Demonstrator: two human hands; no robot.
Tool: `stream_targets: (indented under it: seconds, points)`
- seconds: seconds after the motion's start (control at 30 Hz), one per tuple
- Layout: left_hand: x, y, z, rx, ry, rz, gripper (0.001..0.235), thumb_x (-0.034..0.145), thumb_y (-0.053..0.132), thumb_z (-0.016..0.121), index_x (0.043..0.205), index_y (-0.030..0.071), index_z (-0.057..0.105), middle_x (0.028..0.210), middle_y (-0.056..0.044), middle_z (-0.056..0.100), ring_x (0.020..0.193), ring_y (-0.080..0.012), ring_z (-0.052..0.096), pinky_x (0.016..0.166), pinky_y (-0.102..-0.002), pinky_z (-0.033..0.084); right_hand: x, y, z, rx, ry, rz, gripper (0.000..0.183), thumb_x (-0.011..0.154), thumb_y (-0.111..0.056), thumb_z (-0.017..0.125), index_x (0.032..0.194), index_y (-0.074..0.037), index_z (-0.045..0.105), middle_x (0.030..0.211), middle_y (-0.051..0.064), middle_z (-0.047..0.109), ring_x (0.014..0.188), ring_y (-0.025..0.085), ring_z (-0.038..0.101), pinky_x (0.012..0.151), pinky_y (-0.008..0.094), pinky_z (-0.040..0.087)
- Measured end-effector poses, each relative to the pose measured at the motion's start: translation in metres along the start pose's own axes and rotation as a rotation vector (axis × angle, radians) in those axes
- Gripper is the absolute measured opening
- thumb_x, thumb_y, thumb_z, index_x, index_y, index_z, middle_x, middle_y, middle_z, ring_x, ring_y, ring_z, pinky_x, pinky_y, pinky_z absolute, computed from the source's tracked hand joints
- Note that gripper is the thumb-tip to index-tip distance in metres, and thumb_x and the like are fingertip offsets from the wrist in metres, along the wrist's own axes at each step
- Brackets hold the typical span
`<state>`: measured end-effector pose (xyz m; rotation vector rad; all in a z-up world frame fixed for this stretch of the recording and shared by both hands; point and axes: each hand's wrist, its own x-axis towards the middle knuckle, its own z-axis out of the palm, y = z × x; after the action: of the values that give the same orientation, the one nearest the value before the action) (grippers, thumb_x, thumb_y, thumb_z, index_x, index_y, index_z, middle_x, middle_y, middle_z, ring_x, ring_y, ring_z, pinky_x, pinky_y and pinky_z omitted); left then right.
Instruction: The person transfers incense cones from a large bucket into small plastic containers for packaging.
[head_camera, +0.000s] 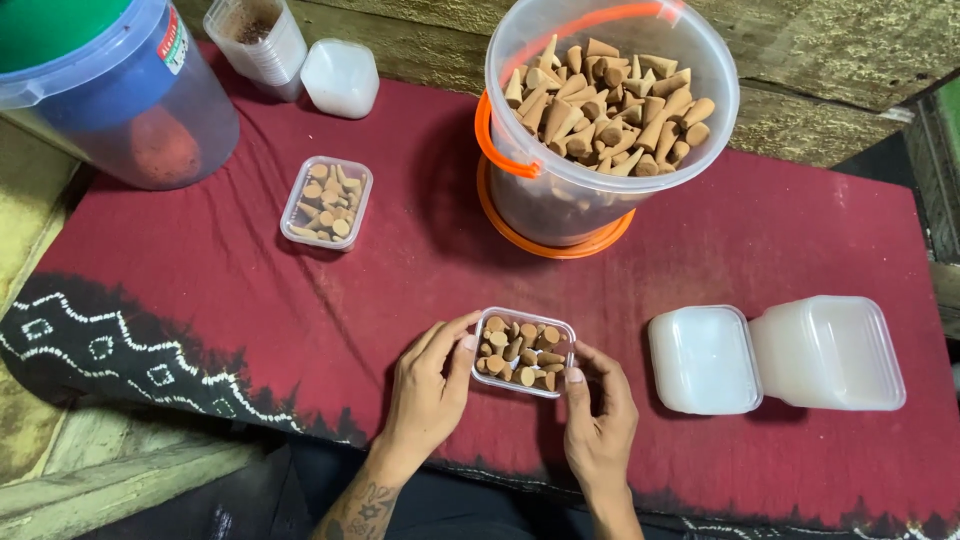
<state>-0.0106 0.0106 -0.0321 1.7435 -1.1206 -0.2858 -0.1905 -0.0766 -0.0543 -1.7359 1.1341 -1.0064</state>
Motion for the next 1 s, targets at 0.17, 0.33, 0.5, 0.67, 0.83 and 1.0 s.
stream_targets:
  seconds: [0.17, 0.33, 0.5, 0.67, 0.83, 1.0]
  points:
    - [-0.001, -0.002, 0.0, 0.007, -0.08, 0.055, 0.04, 0.104, 0.021, 0.046, 0.137, 0.003, 0.061, 0.105, -0.007, 0.071, 0.095, -0.0221, 0.07, 0.083, -0.036, 0.057, -0.002, 0.004, -0.002, 0.071, 0.015, 0.149, 0.048, 0.097, -0.026, 0.064, 0.142, -0.01, 0.063, 0.078, -0.006, 0.053, 0.071, 0.005, 0.051, 0.068, 0.019, 0.046]
    - [0.0, 0.003, -0.003, 0.004, -0.093, 0.037, 0.037, 0.104, 0.024, 0.047, 0.131, 0.006, 0.064, 0.119, -0.008, 0.073, 0.106, -0.0238, 0.072, 0.09, -0.038, 0.057, -0.002, 0.002, -0.002, 0.024, -0.02, 0.146, 0.047, 0.097, -0.031, 0.062, 0.139, -0.01, 0.067, 0.078, -0.004, 0.054, 0.074, 0.007, 0.054, 0.074, 0.022, 0.049]
    - [-0.001, -0.001, 0.001, 0.041, -0.043, 0.104, 0.031, 0.1, 0.018, 0.053, 0.125, 0.006, 0.066, 0.114, -0.007, 0.071, 0.1, -0.0221, 0.066, 0.09, -0.038, 0.053, -0.002, 0.001, -0.002, 0.024, -0.023, 0.126, 0.047, 0.097, -0.03, 0.062, 0.139, -0.009, 0.065, 0.078, -0.004, 0.055, 0.076, 0.007, 0.056, 0.077, 0.022, 0.05]
    - [0.014, 0.018, 0.001, 0.038, 0.009, 0.193, 0.035, 0.093, 0.015, 0.065, 0.127, 0.004, 0.065, 0.119, -0.012, 0.063, 0.111, -0.0275, 0.062, 0.097, -0.041, 0.052, 0.0, -0.004, -0.001, 0.03, -0.012, 0.166, 0.048, 0.096, -0.032, 0.061, 0.138, -0.011, 0.065, 0.084, -0.002, 0.061, 0.085, 0.009, 0.062, 0.084, 0.025, 0.053]
    - [0.071, 0.052, -0.002, 0.044, 0.065, 0.47, 0.044, 0.091, 0.01, 0.075, 0.131, 0.0, 0.06, 0.136, -0.017, 0.059, 0.125, -0.0322, 0.064, 0.108, -0.043, 0.054, -0.001, 0.001, 0.0, 0.055, 0.001, 0.131, 0.045, 0.097, -0.03, 0.061, 0.136, -0.009, 0.065, 0.087, 0.0, 0.058, 0.085, 0.01, 0.061, 0.082, 0.024, 0.053]
    - [0.131, 0.053, 0.023, 0.079, 0.082, 0.658, 0.06, 0.099, 0.018, 0.075, 0.151, 0.009, 0.047, 0.159, -0.013, 0.046, 0.138, -0.0281, 0.065, 0.103, -0.044, 0.06, 0.0, -0.006, 0.0, 0.05, 0.008, 0.116, 0.042, 0.096, -0.03, 0.061, 0.131, -0.007, 0.065, 0.111, 0.007, 0.072, 0.098, 0.015, 0.068, 0.086, 0.027, 0.056]
